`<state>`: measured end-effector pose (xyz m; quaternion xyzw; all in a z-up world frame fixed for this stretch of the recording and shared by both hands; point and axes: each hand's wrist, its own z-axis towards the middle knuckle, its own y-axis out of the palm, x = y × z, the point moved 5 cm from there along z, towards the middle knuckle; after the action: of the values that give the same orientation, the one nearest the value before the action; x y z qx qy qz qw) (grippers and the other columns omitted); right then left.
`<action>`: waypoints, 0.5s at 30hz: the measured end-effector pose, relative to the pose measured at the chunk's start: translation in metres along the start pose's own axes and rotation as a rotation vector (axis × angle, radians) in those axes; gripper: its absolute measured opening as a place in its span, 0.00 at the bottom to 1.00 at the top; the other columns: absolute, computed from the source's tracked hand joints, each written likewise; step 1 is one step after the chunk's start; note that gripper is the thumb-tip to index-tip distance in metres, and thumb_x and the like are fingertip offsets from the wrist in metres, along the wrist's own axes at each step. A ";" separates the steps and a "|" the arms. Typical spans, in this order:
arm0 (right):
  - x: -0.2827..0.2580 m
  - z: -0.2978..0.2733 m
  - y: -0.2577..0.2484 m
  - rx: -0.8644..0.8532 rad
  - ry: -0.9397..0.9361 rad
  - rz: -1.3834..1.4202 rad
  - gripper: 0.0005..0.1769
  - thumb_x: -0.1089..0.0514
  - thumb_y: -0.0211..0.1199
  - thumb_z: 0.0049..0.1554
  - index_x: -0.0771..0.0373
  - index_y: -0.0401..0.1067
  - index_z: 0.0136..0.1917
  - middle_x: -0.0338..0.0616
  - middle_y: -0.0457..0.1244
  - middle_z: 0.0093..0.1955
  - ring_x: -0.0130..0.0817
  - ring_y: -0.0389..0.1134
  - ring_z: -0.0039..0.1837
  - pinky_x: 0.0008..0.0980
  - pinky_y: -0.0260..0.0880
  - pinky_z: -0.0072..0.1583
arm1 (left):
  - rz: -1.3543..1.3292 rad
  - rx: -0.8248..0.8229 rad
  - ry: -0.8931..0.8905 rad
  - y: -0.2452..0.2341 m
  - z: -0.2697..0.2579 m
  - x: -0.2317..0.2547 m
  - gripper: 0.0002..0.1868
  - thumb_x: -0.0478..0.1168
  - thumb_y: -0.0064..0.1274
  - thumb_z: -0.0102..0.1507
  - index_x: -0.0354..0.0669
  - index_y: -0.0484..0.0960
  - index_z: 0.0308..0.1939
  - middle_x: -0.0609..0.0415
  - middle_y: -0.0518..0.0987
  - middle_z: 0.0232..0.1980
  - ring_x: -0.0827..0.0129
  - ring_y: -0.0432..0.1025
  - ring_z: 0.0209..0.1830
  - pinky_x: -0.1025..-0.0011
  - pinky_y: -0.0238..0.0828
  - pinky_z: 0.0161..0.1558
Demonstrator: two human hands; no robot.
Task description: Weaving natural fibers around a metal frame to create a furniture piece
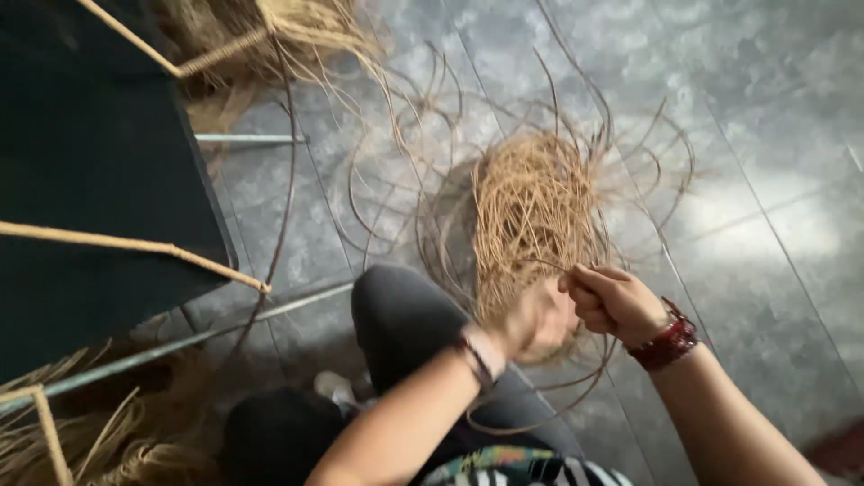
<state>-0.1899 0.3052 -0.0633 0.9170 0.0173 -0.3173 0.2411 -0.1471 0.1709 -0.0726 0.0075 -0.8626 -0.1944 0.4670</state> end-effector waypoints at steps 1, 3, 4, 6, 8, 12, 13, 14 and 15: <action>0.008 -0.013 -0.002 0.010 0.005 0.003 0.21 0.51 0.44 0.72 0.66 0.63 0.42 0.26 0.35 0.30 0.16 0.36 0.27 0.19 0.32 0.25 | -0.005 -0.008 -0.007 -0.003 0.010 0.006 0.15 0.46 0.47 0.66 0.48 0.79 0.54 0.45 0.84 0.47 0.54 0.79 0.51 0.61 0.78 0.52; 0.014 -0.033 -0.003 0.033 -0.048 -0.104 0.27 0.51 0.46 0.71 0.73 0.66 0.38 0.32 0.40 0.24 0.21 0.40 0.21 0.24 0.37 0.21 | -1.123 0.205 0.000 -0.020 0.033 0.018 0.08 0.35 0.48 0.68 0.36 0.80 0.46 0.40 0.85 0.40 0.59 0.83 0.39 0.67 0.83 0.43; 0.013 -0.035 -0.011 0.036 -0.054 -0.107 0.27 0.51 0.46 0.71 0.73 0.66 0.38 0.32 0.40 0.24 0.21 0.40 0.21 0.24 0.37 0.21 | -1.122 0.198 0.002 -0.019 0.029 0.036 0.08 0.35 0.48 0.68 0.36 0.80 0.46 0.40 0.85 0.40 0.59 0.83 0.39 0.67 0.83 0.43; 0.010 -0.043 -0.027 0.103 -0.209 -0.220 0.27 0.53 0.42 0.72 0.78 0.70 0.46 0.47 0.49 0.22 0.29 0.47 0.18 0.27 0.43 0.21 | -0.903 0.338 -0.024 -0.022 0.014 0.065 0.16 0.45 0.33 0.76 0.47 0.78 0.45 0.67 0.71 0.22 0.83 0.62 0.18 0.81 0.58 0.22; -0.010 -0.036 -0.008 0.123 -0.153 -0.178 0.28 0.52 0.41 0.71 0.80 0.71 0.53 0.63 0.59 0.36 0.44 0.60 0.31 0.41 0.58 0.36 | -0.573 0.240 0.122 -0.013 0.004 0.066 0.18 0.46 0.32 0.77 0.47 0.78 0.44 0.67 0.70 0.21 0.81 0.64 0.17 0.82 0.60 0.22; -0.017 0.022 -0.011 -0.140 -0.078 0.109 0.33 0.45 0.38 0.71 0.77 0.66 0.68 0.70 0.67 0.60 0.56 0.72 0.56 0.55 0.73 0.52 | 0.431 -0.031 0.398 0.031 -0.033 0.047 0.10 0.41 0.41 0.71 0.60 0.77 0.38 0.60 0.77 0.25 0.65 0.77 0.31 0.70 0.74 0.39; -0.029 0.037 -0.007 -0.141 -0.077 0.112 0.33 0.45 0.38 0.71 0.77 0.66 0.68 0.70 0.67 0.60 0.56 0.72 0.56 0.55 0.73 0.52 | 0.433 -0.031 0.395 0.035 -0.038 0.040 0.10 0.41 0.41 0.71 0.60 0.77 0.38 0.60 0.77 0.25 0.65 0.77 0.31 0.70 0.74 0.39; -0.036 0.052 -0.005 -0.119 -0.004 0.084 0.27 0.52 0.38 0.71 0.75 0.67 0.68 0.61 0.68 0.57 0.48 0.72 0.54 0.46 0.73 0.55 | 0.629 -0.136 0.453 0.046 -0.045 0.033 0.07 0.43 0.42 0.71 0.57 0.76 0.41 0.59 0.80 0.30 0.62 0.79 0.31 0.64 0.74 0.36; -0.041 0.066 -0.002 -0.096 0.073 0.057 0.23 0.58 0.38 0.71 0.74 0.68 0.69 0.53 0.69 0.54 0.41 0.71 0.52 0.37 0.74 0.58 | 0.822 -0.244 0.504 0.058 -0.054 0.023 0.07 0.46 0.42 0.71 0.54 0.75 0.43 0.58 0.83 0.35 0.59 0.80 0.32 0.58 0.74 0.34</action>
<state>-0.2609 0.2823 -0.0855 0.9155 0.0152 -0.2754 0.2930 -0.1061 0.2022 -0.0081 -0.3410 -0.6255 -0.0862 0.6964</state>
